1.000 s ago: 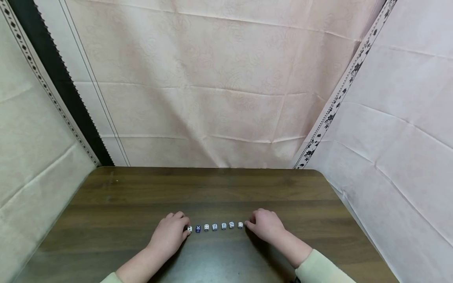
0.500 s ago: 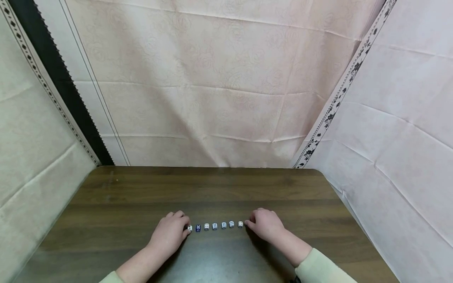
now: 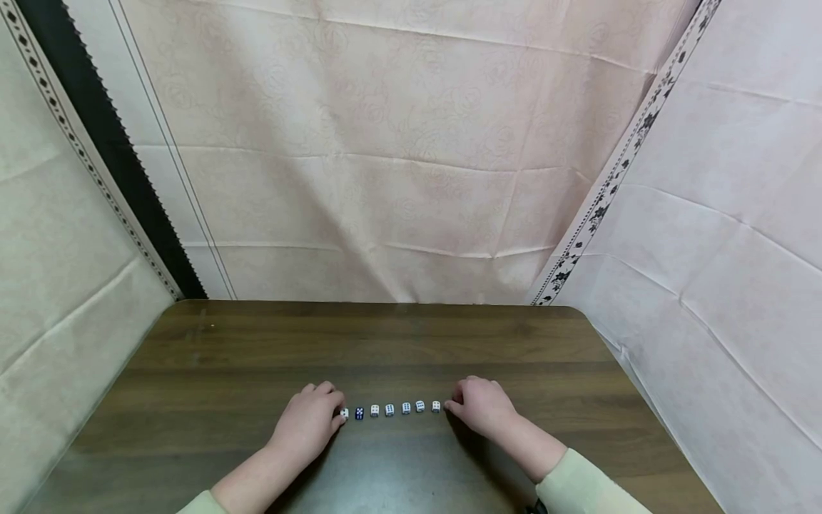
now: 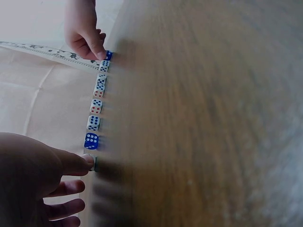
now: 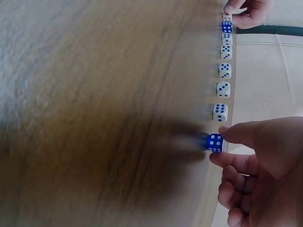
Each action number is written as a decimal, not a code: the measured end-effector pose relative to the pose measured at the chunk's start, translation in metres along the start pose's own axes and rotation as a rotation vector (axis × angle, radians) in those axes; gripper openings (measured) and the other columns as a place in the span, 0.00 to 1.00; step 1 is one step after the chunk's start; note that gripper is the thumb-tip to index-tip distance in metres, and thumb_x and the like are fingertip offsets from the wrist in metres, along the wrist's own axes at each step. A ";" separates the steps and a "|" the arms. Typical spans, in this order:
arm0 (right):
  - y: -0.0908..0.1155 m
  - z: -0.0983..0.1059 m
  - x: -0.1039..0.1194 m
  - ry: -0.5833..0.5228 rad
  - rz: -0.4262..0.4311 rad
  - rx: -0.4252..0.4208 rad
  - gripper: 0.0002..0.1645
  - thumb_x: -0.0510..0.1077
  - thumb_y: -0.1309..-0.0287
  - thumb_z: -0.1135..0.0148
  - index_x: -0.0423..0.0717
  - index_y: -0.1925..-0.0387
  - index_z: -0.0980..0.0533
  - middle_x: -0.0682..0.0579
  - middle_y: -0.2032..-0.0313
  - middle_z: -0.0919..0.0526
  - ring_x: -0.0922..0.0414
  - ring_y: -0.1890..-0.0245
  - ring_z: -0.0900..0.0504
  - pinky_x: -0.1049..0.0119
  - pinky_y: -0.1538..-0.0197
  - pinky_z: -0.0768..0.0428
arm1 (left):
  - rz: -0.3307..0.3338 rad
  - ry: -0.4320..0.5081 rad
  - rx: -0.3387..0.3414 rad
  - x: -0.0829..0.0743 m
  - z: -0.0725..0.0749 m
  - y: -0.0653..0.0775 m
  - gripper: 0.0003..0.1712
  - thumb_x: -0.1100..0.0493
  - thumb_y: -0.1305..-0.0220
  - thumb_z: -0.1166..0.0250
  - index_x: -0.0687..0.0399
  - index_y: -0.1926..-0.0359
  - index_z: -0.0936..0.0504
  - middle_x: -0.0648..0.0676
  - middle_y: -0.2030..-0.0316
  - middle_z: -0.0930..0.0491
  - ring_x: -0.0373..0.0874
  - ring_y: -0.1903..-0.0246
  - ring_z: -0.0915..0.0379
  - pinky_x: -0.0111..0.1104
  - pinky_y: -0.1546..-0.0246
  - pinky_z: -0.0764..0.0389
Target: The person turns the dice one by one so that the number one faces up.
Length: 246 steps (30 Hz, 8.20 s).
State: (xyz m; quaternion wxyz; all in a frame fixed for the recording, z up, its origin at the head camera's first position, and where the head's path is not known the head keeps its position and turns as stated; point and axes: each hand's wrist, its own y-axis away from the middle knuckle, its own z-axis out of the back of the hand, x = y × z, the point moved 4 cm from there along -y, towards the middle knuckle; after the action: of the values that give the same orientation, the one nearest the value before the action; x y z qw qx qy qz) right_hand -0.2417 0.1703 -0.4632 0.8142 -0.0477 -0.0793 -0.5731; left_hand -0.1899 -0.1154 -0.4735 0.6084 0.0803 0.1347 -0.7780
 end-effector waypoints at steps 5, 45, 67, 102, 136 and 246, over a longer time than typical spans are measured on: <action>-0.001 0.000 0.000 -0.022 0.010 0.009 0.11 0.51 0.43 0.29 0.52 0.76 0.20 0.59 0.76 0.27 0.61 0.77 0.30 0.58 0.64 0.27 | 0.000 0.000 0.000 -0.001 0.001 0.000 0.06 0.56 0.43 0.26 0.46 0.69 0.17 0.47 0.66 0.24 0.47 0.65 0.28 0.46 0.61 0.23; 0.004 -0.001 -0.004 -0.047 0.175 -0.044 0.12 0.49 0.46 0.27 0.51 0.60 0.16 0.58 0.67 0.20 0.60 0.67 0.23 0.56 0.60 0.28 | -0.009 0.107 -0.008 0.008 -0.003 0.002 0.08 0.56 0.44 0.25 0.41 0.70 0.19 0.44 0.64 0.24 0.44 0.62 0.28 0.45 0.56 0.24; 0.008 0.000 -0.016 -0.085 0.238 -0.088 0.09 0.49 0.41 0.29 0.55 0.58 0.16 0.58 0.59 0.21 0.58 0.58 0.24 0.55 0.53 0.27 | -0.005 0.145 -0.020 0.013 -0.007 0.000 0.08 0.54 0.45 0.24 0.40 0.71 0.18 0.47 0.56 0.20 0.51 0.49 0.25 0.52 0.47 0.26; 0.005 -0.003 -0.012 -0.046 0.283 -0.130 0.05 0.47 0.42 0.29 0.56 0.64 0.16 0.59 0.61 0.20 0.58 0.58 0.22 0.54 0.53 0.26 | -0.022 0.128 -0.034 0.014 -0.005 -0.003 0.10 0.53 0.44 0.25 0.38 0.73 0.20 0.48 0.54 0.20 0.52 0.46 0.27 0.55 0.45 0.29; 0.004 -0.005 -0.013 -0.076 0.228 -0.069 0.10 0.47 0.35 0.36 0.53 0.54 0.15 0.56 0.58 0.20 0.56 0.57 0.20 0.54 0.53 0.26 | -0.022 0.123 -0.022 0.014 -0.006 -0.002 0.10 0.54 0.44 0.25 0.38 0.73 0.20 0.47 0.55 0.20 0.52 0.46 0.27 0.56 0.44 0.30; -0.004 -0.009 0.018 -0.010 0.308 -0.093 0.06 0.45 0.37 0.35 0.51 0.62 0.14 0.60 0.69 0.26 0.61 0.68 0.28 0.59 0.60 0.28 | -0.055 0.118 -0.056 0.011 -0.004 0.002 0.13 0.55 0.45 0.24 0.39 0.75 0.22 0.47 0.58 0.20 0.53 0.48 0.26 0.55 0.46 0.29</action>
State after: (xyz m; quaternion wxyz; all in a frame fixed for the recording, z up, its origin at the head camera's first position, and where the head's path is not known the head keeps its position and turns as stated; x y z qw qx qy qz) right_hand -0.2385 0.1505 -0.4686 0.8890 -0.0998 -0.0488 -0.4443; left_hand -0.1912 -0.1246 -0.4811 0.5798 0.1051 0.1941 -0.7843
